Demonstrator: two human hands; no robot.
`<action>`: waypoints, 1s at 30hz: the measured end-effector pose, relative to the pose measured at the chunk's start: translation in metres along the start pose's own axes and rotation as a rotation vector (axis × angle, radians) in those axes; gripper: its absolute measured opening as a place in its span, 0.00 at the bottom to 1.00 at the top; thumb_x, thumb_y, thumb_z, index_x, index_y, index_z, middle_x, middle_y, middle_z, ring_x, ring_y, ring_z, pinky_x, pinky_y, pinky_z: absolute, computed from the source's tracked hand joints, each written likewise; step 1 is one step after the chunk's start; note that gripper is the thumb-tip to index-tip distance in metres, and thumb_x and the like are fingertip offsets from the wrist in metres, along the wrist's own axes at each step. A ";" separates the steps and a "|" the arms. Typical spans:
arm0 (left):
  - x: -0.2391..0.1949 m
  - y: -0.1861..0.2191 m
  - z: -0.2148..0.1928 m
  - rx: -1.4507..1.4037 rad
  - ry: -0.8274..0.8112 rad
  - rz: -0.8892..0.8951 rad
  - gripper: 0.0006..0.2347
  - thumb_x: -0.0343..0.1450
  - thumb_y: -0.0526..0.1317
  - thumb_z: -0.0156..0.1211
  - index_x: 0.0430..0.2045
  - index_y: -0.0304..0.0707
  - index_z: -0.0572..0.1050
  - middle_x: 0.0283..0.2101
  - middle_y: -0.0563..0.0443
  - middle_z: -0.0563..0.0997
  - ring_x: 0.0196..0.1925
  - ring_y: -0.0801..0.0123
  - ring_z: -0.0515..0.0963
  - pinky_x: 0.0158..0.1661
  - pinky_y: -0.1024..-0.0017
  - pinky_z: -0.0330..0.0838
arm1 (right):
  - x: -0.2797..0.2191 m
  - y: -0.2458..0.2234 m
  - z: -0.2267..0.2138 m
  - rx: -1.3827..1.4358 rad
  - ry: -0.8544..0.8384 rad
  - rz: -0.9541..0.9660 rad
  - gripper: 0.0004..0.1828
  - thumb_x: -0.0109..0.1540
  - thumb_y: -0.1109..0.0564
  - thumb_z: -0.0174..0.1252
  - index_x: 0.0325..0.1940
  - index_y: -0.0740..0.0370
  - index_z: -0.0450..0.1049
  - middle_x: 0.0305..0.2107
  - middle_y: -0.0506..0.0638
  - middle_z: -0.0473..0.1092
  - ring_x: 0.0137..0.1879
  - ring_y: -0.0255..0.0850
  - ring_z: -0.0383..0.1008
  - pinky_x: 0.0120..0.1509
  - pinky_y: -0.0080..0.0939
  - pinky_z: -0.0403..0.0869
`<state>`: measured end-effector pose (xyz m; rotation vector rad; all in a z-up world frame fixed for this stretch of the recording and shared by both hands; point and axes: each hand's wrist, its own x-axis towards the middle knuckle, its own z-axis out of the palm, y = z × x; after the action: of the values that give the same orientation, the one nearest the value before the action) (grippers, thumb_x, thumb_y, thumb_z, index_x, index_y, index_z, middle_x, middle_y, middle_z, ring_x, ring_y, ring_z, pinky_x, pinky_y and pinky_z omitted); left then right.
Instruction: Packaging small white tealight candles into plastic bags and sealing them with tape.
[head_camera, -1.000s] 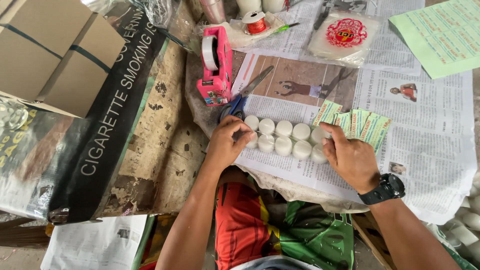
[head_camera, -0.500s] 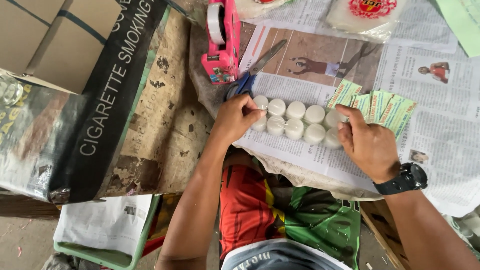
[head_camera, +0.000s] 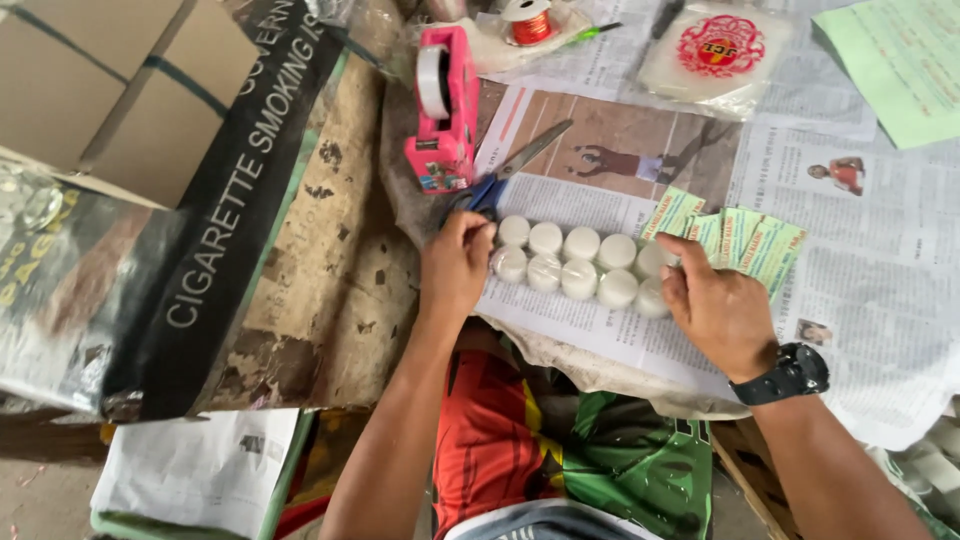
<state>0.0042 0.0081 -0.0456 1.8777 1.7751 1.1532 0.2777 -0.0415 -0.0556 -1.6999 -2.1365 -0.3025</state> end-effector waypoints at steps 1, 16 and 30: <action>-0.005 0.008 -0.006 -0.004 -0.010 0.004 0.07 0.65 0.46 0.49 0.27 0.46 0.70 0.21 0.53 0.77 0.28 0.62 0.78 0.30 0.67 0.72 | 0.000 0.001 0.000 -0.005 -0.003 0.010 0.18 0.59 0.46 0.37 0.52 0.45 0.60 0.04 0.50 0.62 0.18 0.48 0.70 0.27 0.44 0.69; -0.019 0.028 -0.027 0.562 -0.021 0.710 0.26 0.64 0.59 0.43 0.50 0.43 0.64 0.56 0.39 0.60 0.59 0.47 0.56 0.54 0.51 0.47 | 0.003 -0.001 -0.007 0.092 -0.012 -0.024 0.20 0.60 0.45 0.34 0.53 0.47 0.60 0.04 0.51 0.63 0.17 0.47 0.70 0.27 0.43 0.68; 0.137 -0.053 -0.034 0.270 -0.156 -0.291 0.22 0.60 0.62 0.42 0.29 0.45 0.75 0.36 0.49 0.76 0.44 0.59 0.73 0.43 0.61 0.65 | 0.004 -0.003 -0.011 0.141 -0.092 0.075 0.18 0.56 0.48 0.41 0.51 0.41 0.59 0.06 0.53 0.66 0.20 0.51 0.71 0.30 0.49 0.70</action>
<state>-0.0687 0.1367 -0.0154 1.7129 2.1090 0.6744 0.2761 -0.0431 -0.0442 -1.7377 -2.0978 -0.0513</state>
